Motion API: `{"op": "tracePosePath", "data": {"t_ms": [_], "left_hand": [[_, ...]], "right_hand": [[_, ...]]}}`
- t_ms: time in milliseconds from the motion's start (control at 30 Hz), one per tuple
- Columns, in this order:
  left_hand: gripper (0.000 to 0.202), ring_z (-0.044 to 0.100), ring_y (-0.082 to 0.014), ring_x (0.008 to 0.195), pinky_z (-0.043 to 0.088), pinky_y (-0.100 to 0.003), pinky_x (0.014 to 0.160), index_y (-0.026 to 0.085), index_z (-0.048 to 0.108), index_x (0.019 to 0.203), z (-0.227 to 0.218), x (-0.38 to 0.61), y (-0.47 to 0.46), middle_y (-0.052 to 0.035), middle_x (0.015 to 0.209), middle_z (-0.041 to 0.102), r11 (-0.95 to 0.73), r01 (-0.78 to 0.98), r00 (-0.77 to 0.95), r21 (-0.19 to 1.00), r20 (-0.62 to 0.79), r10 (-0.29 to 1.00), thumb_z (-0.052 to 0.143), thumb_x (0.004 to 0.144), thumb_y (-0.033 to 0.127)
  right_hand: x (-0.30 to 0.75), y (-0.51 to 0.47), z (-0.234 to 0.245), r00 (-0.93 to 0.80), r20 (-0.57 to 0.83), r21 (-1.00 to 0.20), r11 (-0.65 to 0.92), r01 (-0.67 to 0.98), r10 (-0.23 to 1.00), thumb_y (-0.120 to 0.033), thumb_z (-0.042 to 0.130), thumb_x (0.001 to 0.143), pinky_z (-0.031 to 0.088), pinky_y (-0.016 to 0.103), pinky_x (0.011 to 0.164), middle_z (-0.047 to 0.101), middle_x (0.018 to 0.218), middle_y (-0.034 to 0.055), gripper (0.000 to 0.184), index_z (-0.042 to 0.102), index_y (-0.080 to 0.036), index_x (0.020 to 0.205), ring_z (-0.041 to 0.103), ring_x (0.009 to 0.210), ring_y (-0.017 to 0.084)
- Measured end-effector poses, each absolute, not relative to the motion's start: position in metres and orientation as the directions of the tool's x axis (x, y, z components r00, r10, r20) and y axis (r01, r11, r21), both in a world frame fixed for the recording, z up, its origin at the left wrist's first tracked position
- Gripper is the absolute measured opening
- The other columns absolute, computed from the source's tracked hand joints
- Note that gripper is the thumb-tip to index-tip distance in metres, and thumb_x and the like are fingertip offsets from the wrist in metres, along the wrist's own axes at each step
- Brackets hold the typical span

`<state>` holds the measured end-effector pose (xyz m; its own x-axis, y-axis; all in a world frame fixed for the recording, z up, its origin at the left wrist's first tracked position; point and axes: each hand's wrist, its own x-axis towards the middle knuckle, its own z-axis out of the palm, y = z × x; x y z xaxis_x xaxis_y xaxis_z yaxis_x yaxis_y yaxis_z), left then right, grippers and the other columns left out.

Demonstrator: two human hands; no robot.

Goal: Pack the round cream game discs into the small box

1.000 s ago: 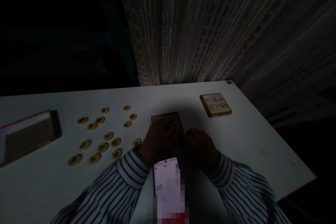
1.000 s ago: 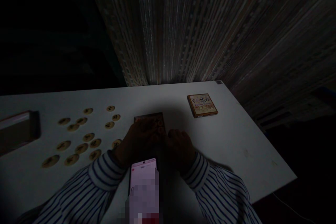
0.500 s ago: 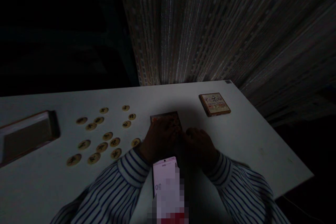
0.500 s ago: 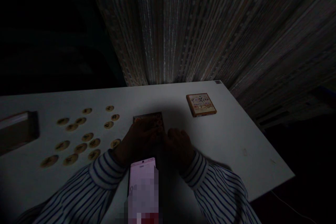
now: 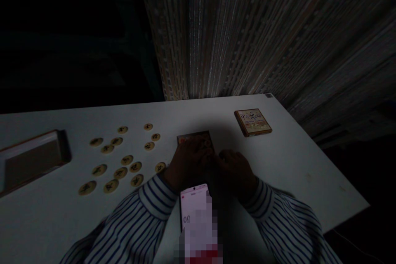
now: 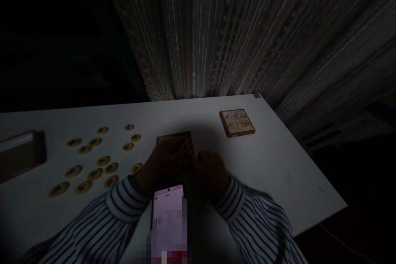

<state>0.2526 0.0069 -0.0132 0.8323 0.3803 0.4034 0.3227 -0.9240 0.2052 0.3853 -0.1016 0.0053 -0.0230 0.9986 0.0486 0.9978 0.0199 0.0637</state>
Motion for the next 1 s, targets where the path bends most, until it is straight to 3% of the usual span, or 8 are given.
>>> {"op": "tracePosePath", "data": {"t_ms": [333,1000], "left_hand": [[0.028,0.047,-0.0228,0.098,0.04,-0.043,0.082,0.02,0.056,0.105,-0.013,0.256,0.019,-0.0103,0.105,0.054,-0.895,0.393,0.82,0.21,0.359,0.445,0.045,0.08,0.026],[0.031,0.043,-0.025,0.105,0.04,-0.041,0.082,0.022,0.053,0.11,-0.013,0.262,0.023,-0.0104,0.118,0.048,-0.83,0.546,0.764,0.111,0.339,0.548,0.041,0.082,0.026]], "right_hand": [[0.387,-0.096,0.003,0.029,0.05,0.064,-0.032,0.997,0.998,-0.027,0.036,0.086,0.032,0.029,0.066,0.056,0.09,0.0086,0.036,0.041,-0.023,0.121,0.047,0.079,0.017],[0.394,-0.066,0.008,0.065,0.105,0.059,-0.071,0.996,0.992,-0.036,0.031,0.086,0.031,0.031,0.073,0.05,0.11,0.0115,0.04,0.038,-0.025,0.124,0.045,0.093,0.02]]}}
